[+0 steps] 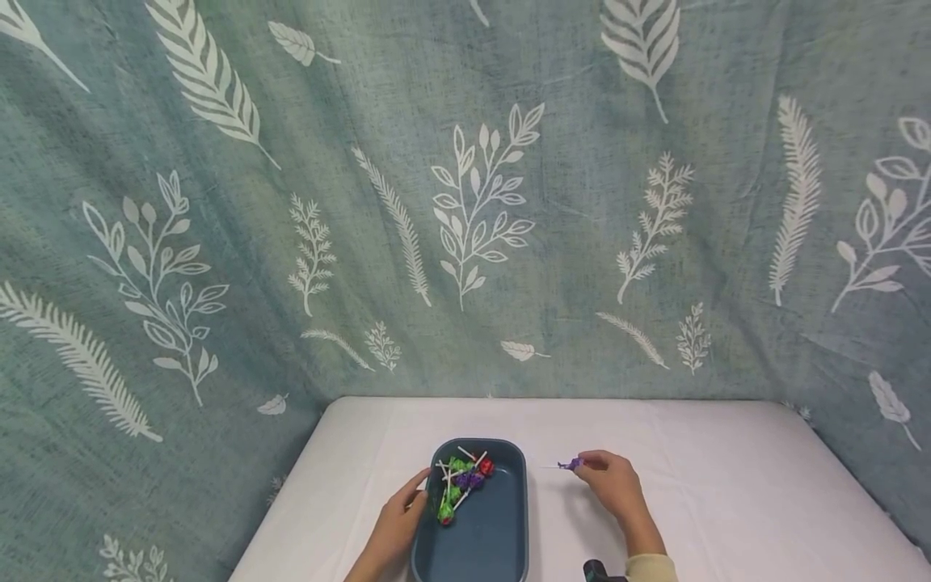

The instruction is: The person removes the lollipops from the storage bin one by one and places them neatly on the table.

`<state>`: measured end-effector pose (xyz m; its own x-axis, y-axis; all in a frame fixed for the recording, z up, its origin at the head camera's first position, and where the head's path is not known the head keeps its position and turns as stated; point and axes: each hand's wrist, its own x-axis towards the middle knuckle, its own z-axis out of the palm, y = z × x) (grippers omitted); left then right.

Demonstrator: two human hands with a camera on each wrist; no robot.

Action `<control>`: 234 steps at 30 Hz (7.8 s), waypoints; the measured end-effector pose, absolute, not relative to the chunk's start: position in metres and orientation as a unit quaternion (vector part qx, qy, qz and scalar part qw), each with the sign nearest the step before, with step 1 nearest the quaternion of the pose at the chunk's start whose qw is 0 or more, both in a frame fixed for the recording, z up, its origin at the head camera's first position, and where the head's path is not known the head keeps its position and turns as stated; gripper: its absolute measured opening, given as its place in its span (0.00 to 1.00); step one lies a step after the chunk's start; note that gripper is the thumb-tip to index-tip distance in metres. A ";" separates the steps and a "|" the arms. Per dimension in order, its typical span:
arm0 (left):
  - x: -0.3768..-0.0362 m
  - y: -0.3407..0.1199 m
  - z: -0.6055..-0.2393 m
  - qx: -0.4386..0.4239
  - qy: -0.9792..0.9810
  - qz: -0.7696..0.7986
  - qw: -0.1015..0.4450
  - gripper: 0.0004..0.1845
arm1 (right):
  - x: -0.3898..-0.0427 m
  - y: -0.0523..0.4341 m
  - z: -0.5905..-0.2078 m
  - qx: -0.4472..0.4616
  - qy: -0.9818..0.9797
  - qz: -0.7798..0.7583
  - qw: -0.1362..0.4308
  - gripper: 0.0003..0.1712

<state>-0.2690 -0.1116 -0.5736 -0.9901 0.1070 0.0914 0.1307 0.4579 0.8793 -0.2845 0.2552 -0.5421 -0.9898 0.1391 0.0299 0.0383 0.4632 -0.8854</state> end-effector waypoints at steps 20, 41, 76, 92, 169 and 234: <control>-0.268 -0.110 -0.574 -0.074 -0.853 -0.516 0.022 0.22 | -0.290 0.264 -0.577 -0.037 -0.897 0.440 0.033 0.19; -0.267 -0.109 -0.573 -0.069 -0.854 -0.516 0.020 0.23 | -0.285 0.261 -0.576 -0.048 -0.900 0.432 0.041 0.23; -0.266 -0.113 -0.573 -0.074 -0.846 -0.528 0.019 0.23 | -0.280 0.247 -0.559 -0.065 -0.876 0.471 0.079 0.22; -0.269 -0.113 -0.574 -0.082 -0.844 -0.529 0.014 0.23 | -0.283 0.224 -0.539 -0.051 -0.861 0.499 0.085 0.24; -0.270 -0.112 -0.577 -0.079 -0.857 -0.509 0.023 0.23 | -0.304 0.132 -0.510 0.026 -0.847 0.527 0.061 0.14; -0.267 -0.113 -0.571 -0.084 -0.854 -0.512 0.037 0.23 | -0.312 0.091 -0.556 0.080 -0.922 0.378 0.004 0.11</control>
<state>-0.2669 -0.1127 -0.5714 -0.9833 0.1047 0.1490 0.1808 0.4628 0.8678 -0.3118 0.0912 -0.5562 -0.9873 -0.1437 0.0674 -0.1497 0.7015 -0.6968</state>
